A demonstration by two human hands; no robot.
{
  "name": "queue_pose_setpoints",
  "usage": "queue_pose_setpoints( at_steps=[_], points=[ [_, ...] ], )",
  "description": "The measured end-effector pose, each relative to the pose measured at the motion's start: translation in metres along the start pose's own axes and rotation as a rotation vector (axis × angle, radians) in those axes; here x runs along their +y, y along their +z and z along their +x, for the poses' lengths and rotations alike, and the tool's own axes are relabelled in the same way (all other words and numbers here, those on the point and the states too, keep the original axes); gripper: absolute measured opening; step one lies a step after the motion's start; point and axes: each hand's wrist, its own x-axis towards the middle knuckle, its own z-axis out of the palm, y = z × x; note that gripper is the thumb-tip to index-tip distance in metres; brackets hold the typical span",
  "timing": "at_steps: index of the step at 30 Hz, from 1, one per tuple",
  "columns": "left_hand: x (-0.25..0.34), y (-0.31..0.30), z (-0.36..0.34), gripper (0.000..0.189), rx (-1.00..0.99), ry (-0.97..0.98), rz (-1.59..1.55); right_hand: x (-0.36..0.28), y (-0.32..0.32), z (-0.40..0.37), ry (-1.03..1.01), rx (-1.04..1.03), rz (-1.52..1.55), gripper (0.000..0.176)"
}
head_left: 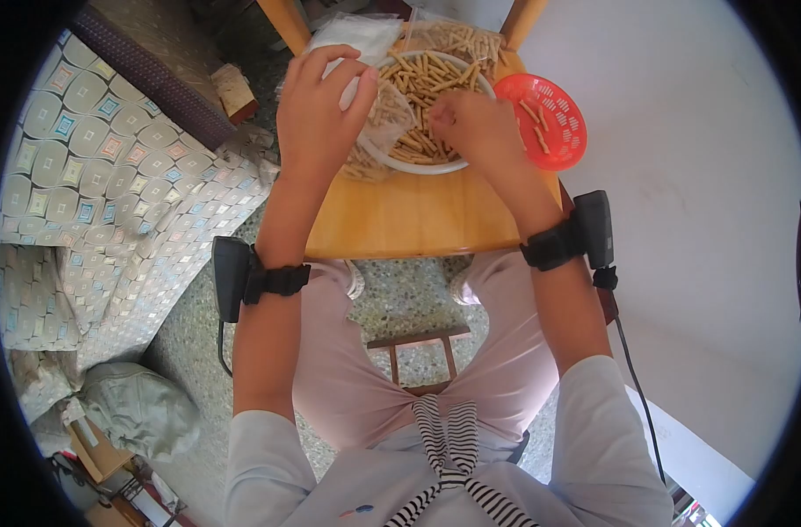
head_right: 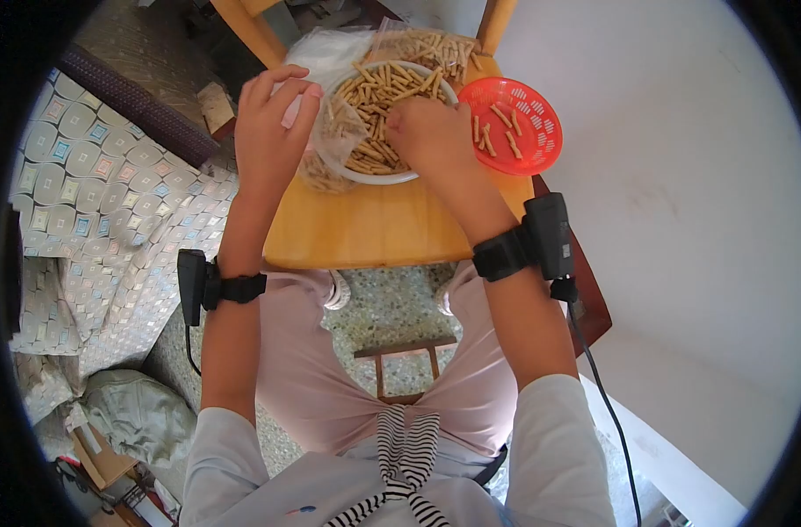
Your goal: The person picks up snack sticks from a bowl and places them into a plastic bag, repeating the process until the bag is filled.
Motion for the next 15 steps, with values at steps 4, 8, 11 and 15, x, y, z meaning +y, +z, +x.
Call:
queue_pose_setpoints(
  at_steps=[4, 8, 11, 15],
  points=[
    [0.006, 0.000, -0.001, 0.015, -0.017, 0.130, -0.134, 0.000, -0.015, 0.012, -0.134, 0.136, 0.594, 0.018],
    [0.012, 0.007, -0.004, 0.020, -0.060, 0.105, -0.145, -0.015, -0.020, 0.013, -0.350, 0.276, 0.848, 0.017],
    [0.014, 0.008, -0.007, 0.020, -0.208, -0.008, -0.225, -0.023, -0.024, 0.010, -0.420, 0.250, 0.869, 0.016],
    [0.017, 0.004, -0.005, 0.019, -0.176, -0.090, -0.246, -0.026, -0.025, 0.009, -0.458, 0.298, 0.831, 0.016]
  ],
)
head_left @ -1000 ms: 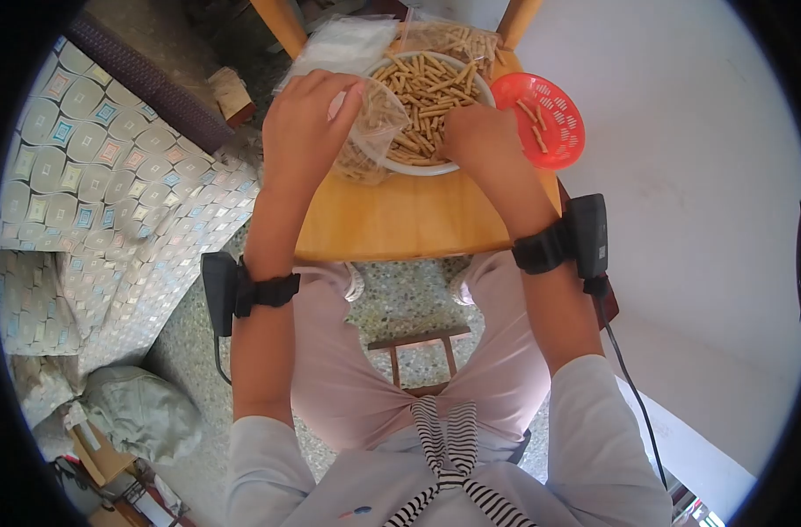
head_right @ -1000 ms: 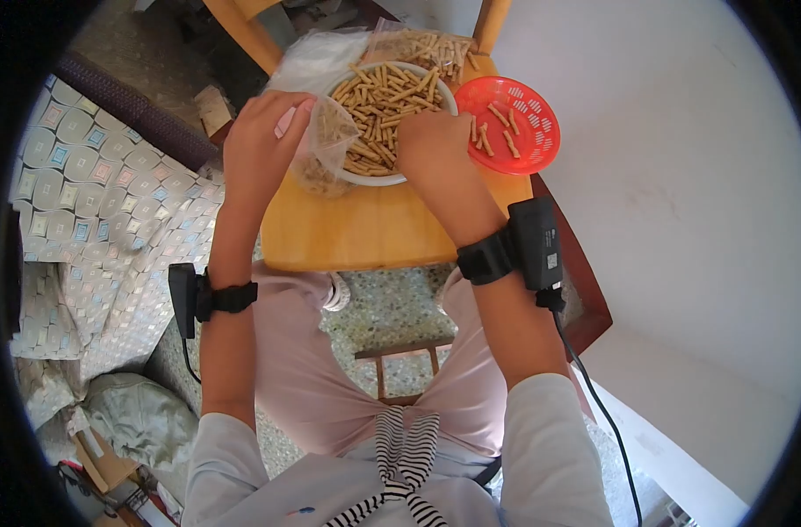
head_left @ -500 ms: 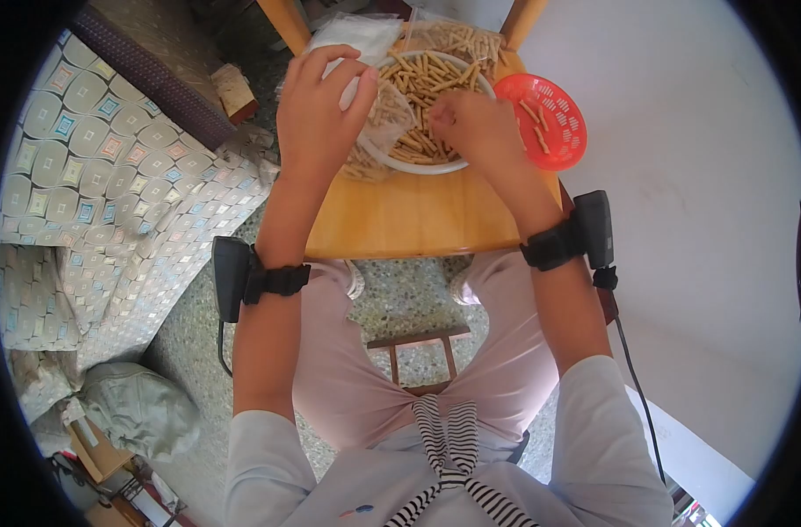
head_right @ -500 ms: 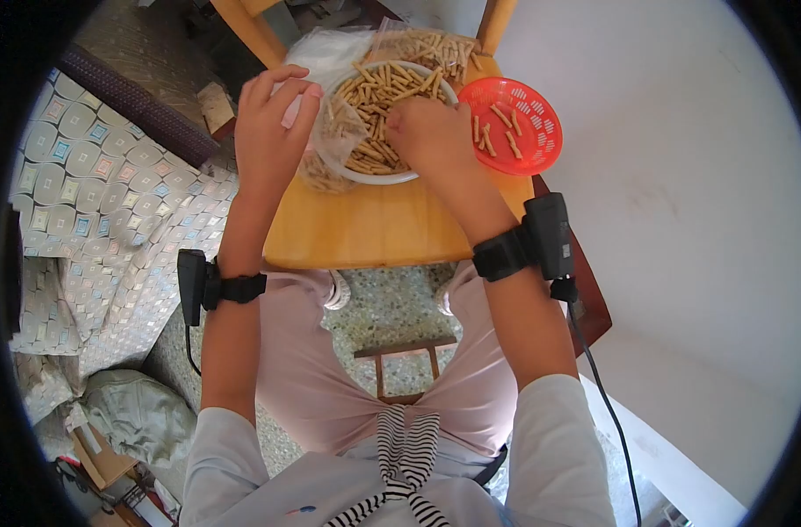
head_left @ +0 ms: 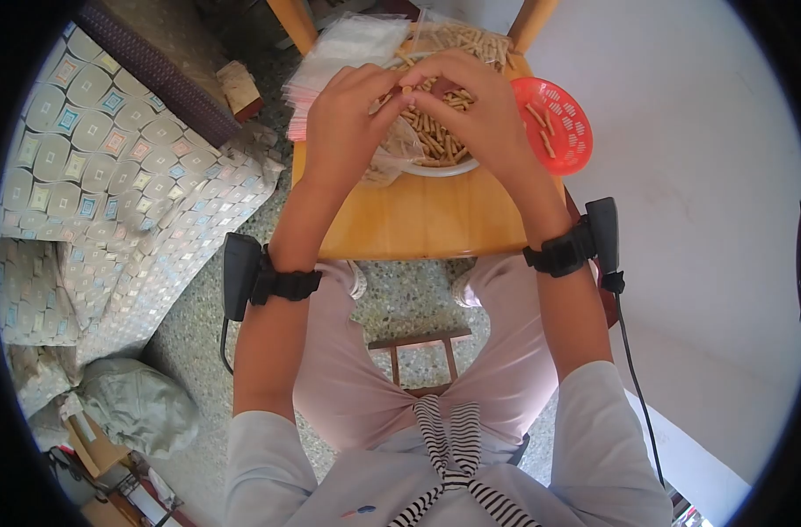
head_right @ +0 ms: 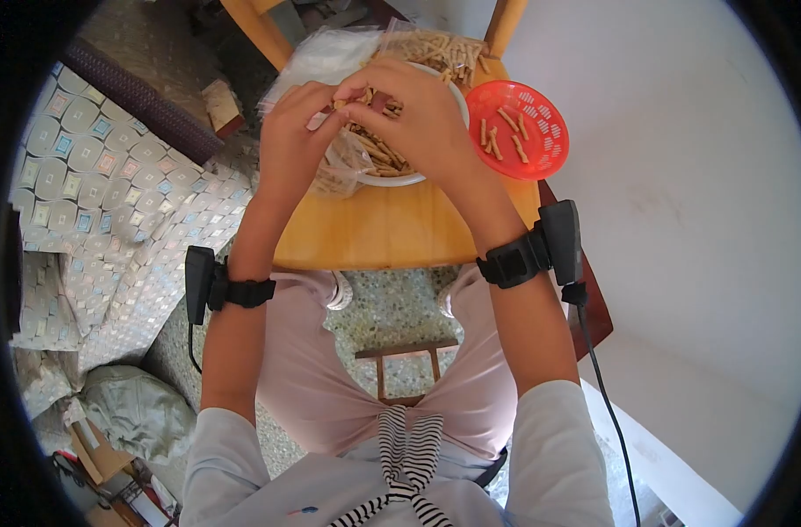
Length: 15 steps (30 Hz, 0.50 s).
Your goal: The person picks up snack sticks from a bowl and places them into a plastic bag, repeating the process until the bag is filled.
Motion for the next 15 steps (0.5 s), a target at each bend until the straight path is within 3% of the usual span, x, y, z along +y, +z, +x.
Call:
queue_pose_setpoints(
  at_steps=[6, 8, 11, 15],
  points=[
    [0.006, 0.001, -0.004, 0.015, 0.069, 0.045, 0.011, -0.004, -0.001, -0.004, -0.018, -0.022, 0.012, 0.014],
    [0.010, 0.000, -0.004, 0.014, 0.084, 0.053, 0.008, -0.006, -0.003, -0.003, 0.059, 0.018, 0.076, 0.016],
    [0.012, 0.001, -0.004, 0.010, 0.140, 0.118, -0.010, -0.010, -0.001, -0.001, 0.145, 0.102, 0.071, 0.018],
    [0.005, -0.001, 0.002, 0.007, 0.141, 0.290, -0.039, 0.000, 0.003, 0.001, 0.166, 0.028, 0.228, 0.018]
  ],
)
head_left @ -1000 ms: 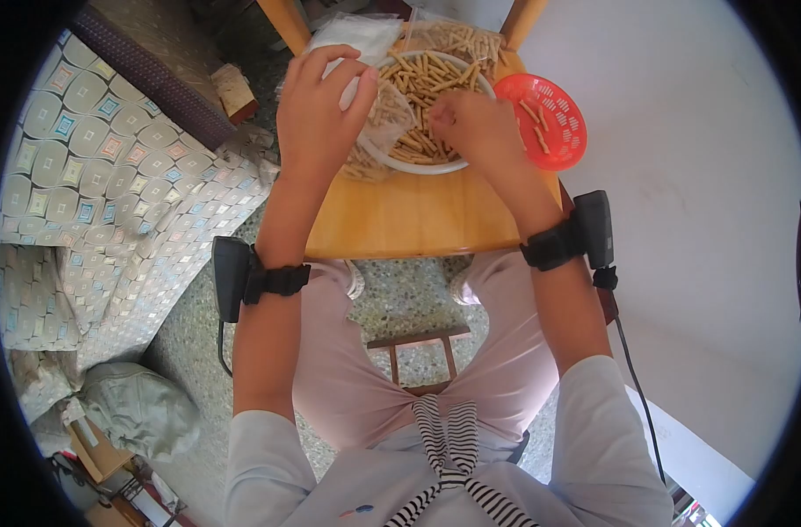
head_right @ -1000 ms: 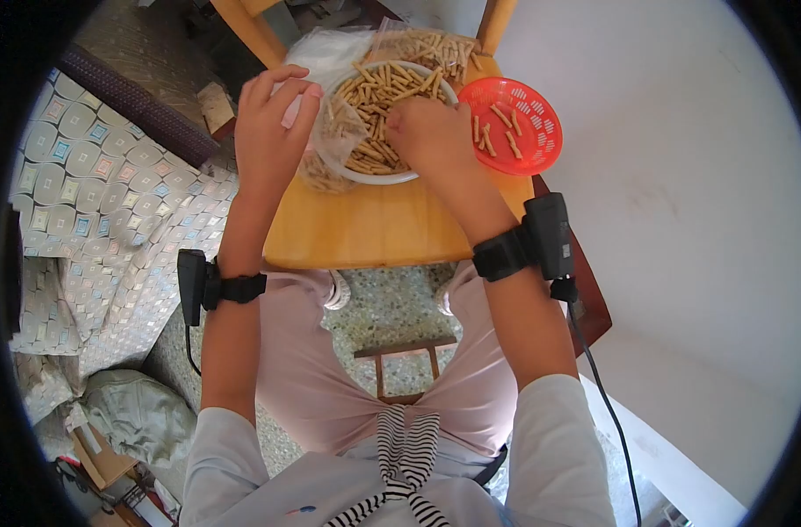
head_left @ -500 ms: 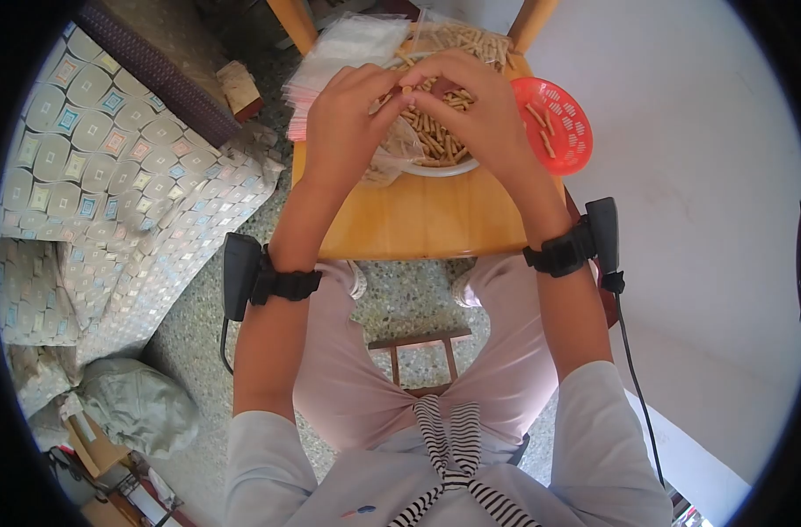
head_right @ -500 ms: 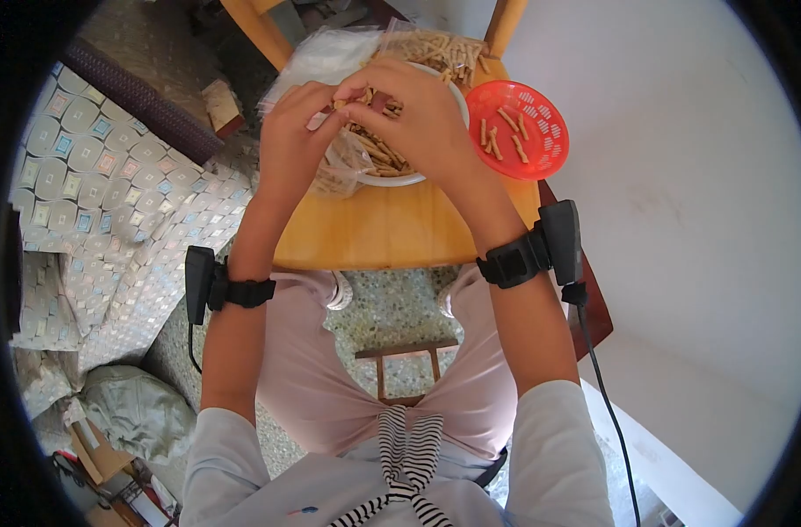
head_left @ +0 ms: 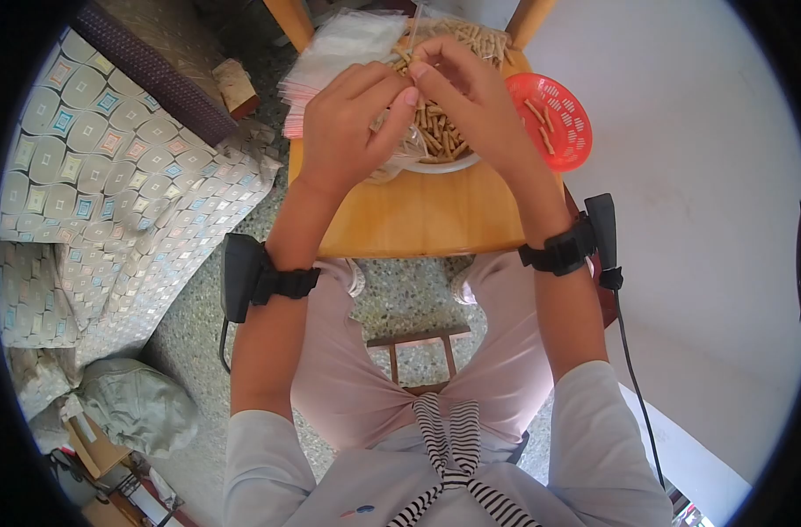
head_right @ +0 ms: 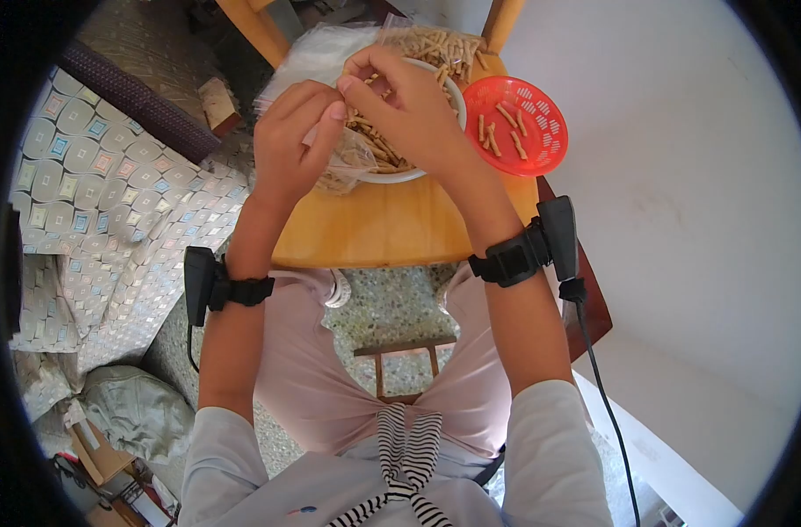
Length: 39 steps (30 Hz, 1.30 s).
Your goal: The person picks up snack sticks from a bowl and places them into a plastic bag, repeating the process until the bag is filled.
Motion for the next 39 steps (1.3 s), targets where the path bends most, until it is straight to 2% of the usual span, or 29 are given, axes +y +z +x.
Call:
queue_pose_setpoints(
  at_steps=[2, 5, 8, 10, 13, 15, 18, 20, 21, 22, 23, 24, 26, 28, 29, 31, 33, 36, 39],
  points=[
    [0.000, 0.000, 0.001, 0.007, -0.006, 0.030, -0.025, -0.007, -0.001, -0.001, 0.179, -0.058, 0.150, 0.019],
    [0.001, -0.001, 0.000, 0.008, -0.017, 0.038, 0.003, -0.010, -0.001, -0.001, 0.236, -0.127, 0.206, 0.023],
    [0.004, -0.005, -0.003, 0.011, -0.094, -0.003, -0.020, -0.012, -0.002, -0.003, 0.185, -0.172, 0.141, 0.024],
    [0.008, -0.004, -0.006, 0.015, -0.055, -0.247, -0.167, -0.009, -0.001, -0.004, 0.197, -0.178, 0.156, 0.025],
    [0.011, 0.002, -0.002, 0.017, 0.052, -0.226, -0.204, -0.007, -0.002, -0.006, 0.224, -0.186, 0.156, 0.028],
    [0.012, 0.001, -0.002, 0.016, 0.010, -0.277, -0.207, -0.005, -0.005, -0.007, 0.240, -0.190, 0.143, 0.030],
    [0.006, -0.002, 0.001, 0.015, -0.054, -0.311, -0.187, 0.001, -0.009, -0.006, 0.303, -0.206, 0.068, 0.033],
    [0.002, -0.007, 0.004, 0.016, -0.077, -0.296, -0.162, 0.006, -0.008, -0.007, 0.383, -0.165, -0.139, 0.035],
    [0.002, -0.012, 0.008, 0.018, -0.037, -0.352, -0.246, 0.002, -0.007, -0.008, 0.385, -0.163, -0.139, 0.035],
    [0.001, -0.015, 0.010, 0.020, 0.003, -0.408, -0.330, -0.003, -0.005, -0.010, 0.407, -0.241, -0.289, 0.034],
    [-0.002, -0.019, 0.011, 0.020, 0.002, -0.407, -0.333, -0.007, -0.004, -0.011, 0.428, -0.320, -0.440, 0.033],
    [-0.005, -0.025, 0.011, 0.020, -0.056, -0.339, -0.261, -0.003, -0.005, -0.012, 0.428, -0.319, -0.442, 0.033],
    [-0.011, -0.034, 0.008, 0.021, -0.113, -0.272, -0.189, 0.010, -0.005, -0.011, 0.257, -0.355, -0.499, 0.032],
    [-0.013, -0.040, 0.003, 0.017, -0.401, -0.176, -0.012, 0.012, -0.006, -0.009, 0.255, -0.311, -0.494, 0.030],
    [-0.014, -0.040, 0.000, 0.017, -0.401, -0.176, -0.013, 0.013, -0.007, -0.009, 0.252, -0.266, -0.488, 0.029],
    [-0.015, -0.040, -0.003, 0.018, -0.415, -0.006, 0.234, 0.010, -0.005, -0.009, 0.224, -0.268, -0.505, 0.028],
    [-0.015, -0.039, -0.004, 0.019, -0.389, -0.009, 0.242, 0.009, -0.003, -0.008, 0.194, -0.268, -0.521, 0.028],
    [-0.015, -0.037, -0.005, 0.020, -0.374, -0.004, 0.212, 0.011, -0.002, -0.006, 0.277, -0.337, -0.375, 0.028],
    [-0.016, -0.043, -0.005, 0.020, -0.427, -0.002, 0.181, 0.017, -0.002, -0.008, 0.237, -0.241, -0.344, 0.029]
  ],
)
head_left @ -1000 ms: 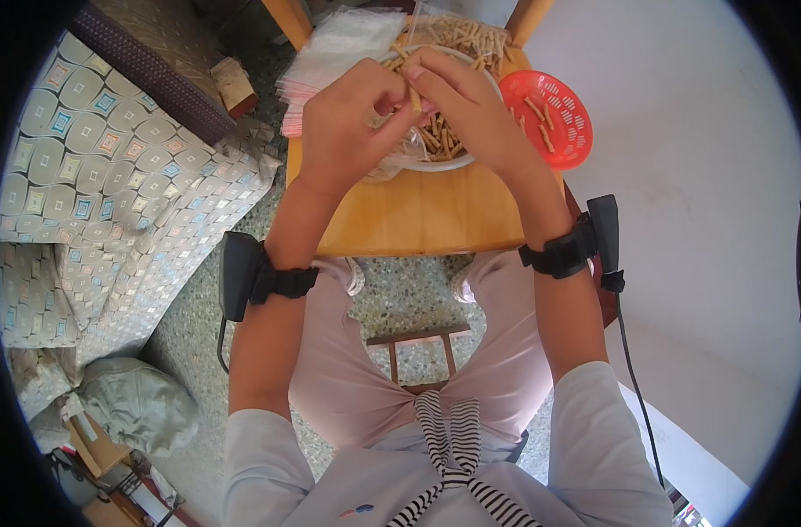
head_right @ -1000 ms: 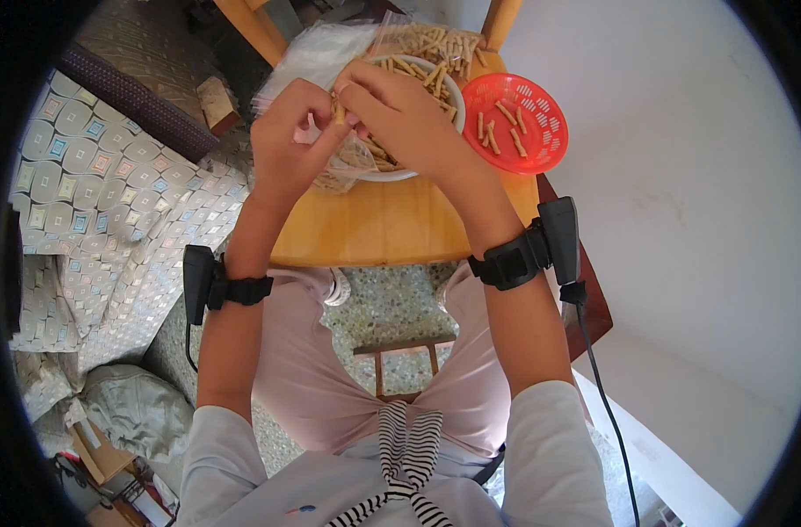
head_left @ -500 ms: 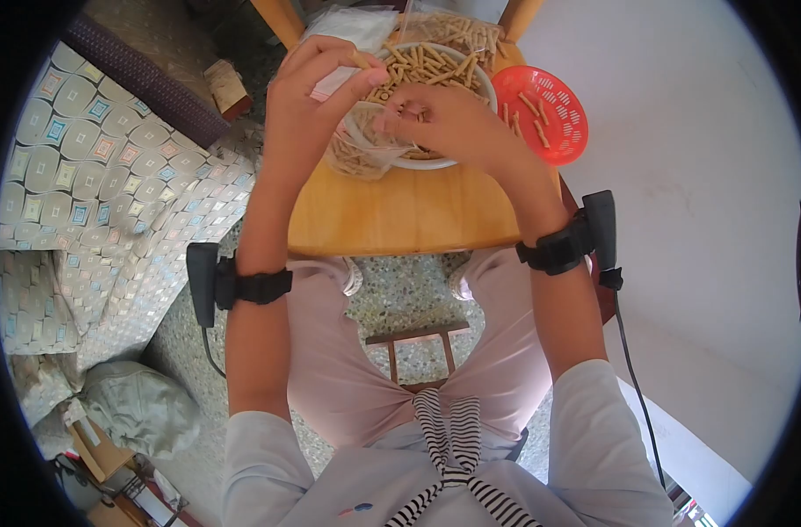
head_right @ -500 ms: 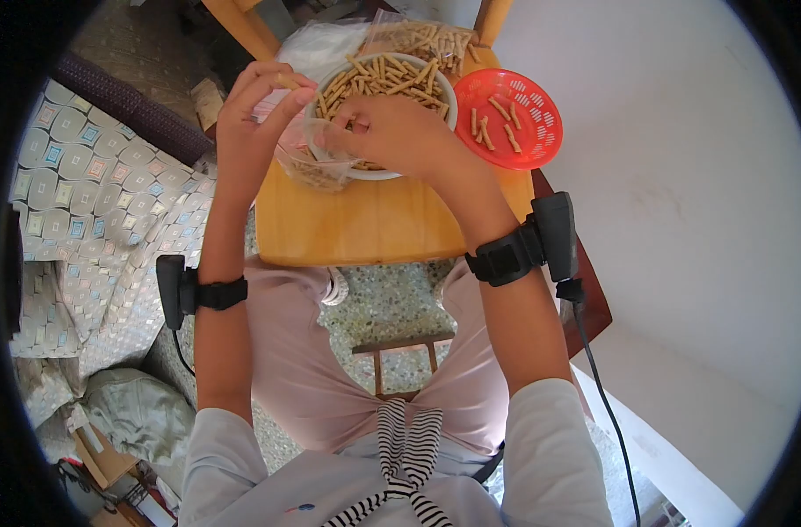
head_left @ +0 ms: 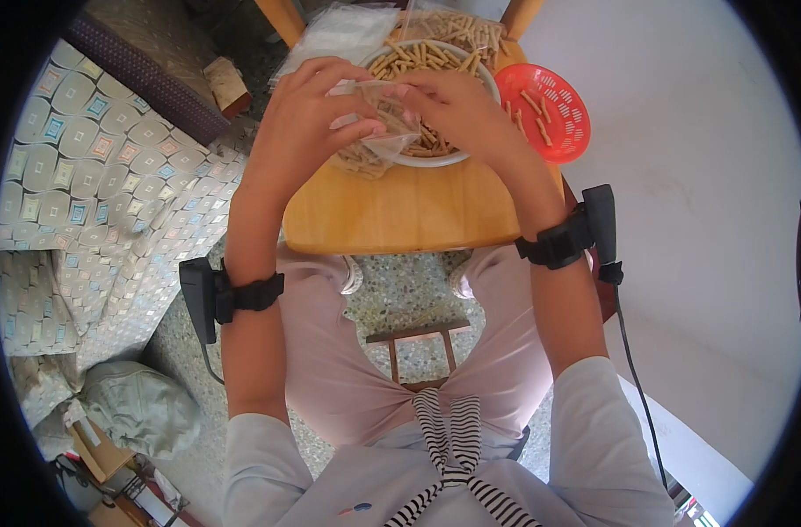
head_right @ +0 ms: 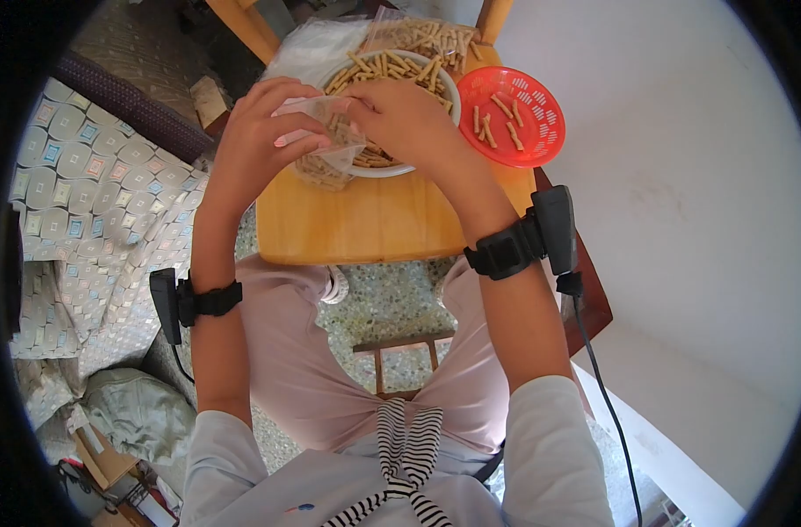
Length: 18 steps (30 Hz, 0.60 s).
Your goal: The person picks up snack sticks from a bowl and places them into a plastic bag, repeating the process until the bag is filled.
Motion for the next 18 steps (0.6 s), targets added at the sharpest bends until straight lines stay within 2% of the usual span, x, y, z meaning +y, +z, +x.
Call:
queue_pose_setpoints(
  at_steps=[2, 4, 6, 8, 9, 11, 14, 18],
  points=[
    [0.001, -0.003, 0.001, 0.019, -0.039, 0.011, 0.008, 0.005, 0.000, 0.002, -0.012, 0.011, 0.130, 0.029],
    [0.008, 0.000, 0.002, 0.016, -0.022, -0.139, -0.024, 0.002, -0.001, 0.002, 0.017, 0.060, 0.129, 0.030],
    [0.007, 0.001, 0.004, 0.015, 0.036, -0.147, -0.028, 0.003, -0.003, 0.001, 0.056, 0.102, 0.130, 0.030],
    [0.004, 0.003, 0.003, 0.016, 0.092, -0.161, -0.031, 0.007, -0.006, 0.001, 0.003, 0.202, -0.294, 0.032],
    [0.003, 0.005, 0.003, 0.017, 0.106, -0.214, 0.014, 0.008, -0.007, 0.001, 0.003, 0.202, -0.293, 0.032],
    [0.001, 0.006, 0.001, 0.019, 0.119, -0.268, 0.057, 0.009, -0.008, -0.001, 0.066, -0.045, -0.530, 0.021],
    [-0.001, 0.005, 0.002, 0.021, 0.084, -0.355, 0.189, 0.018, 0.006, -0.008, -0.051, -0.057, -0.666, 0.026],
    [-0.004, 0.011, -0.002, 0.021, 0.175, -0.377, 0.204, 0.027, 0.018, -0.004, -0.066, -0.061, -0.579, 0.023]
  ],
)
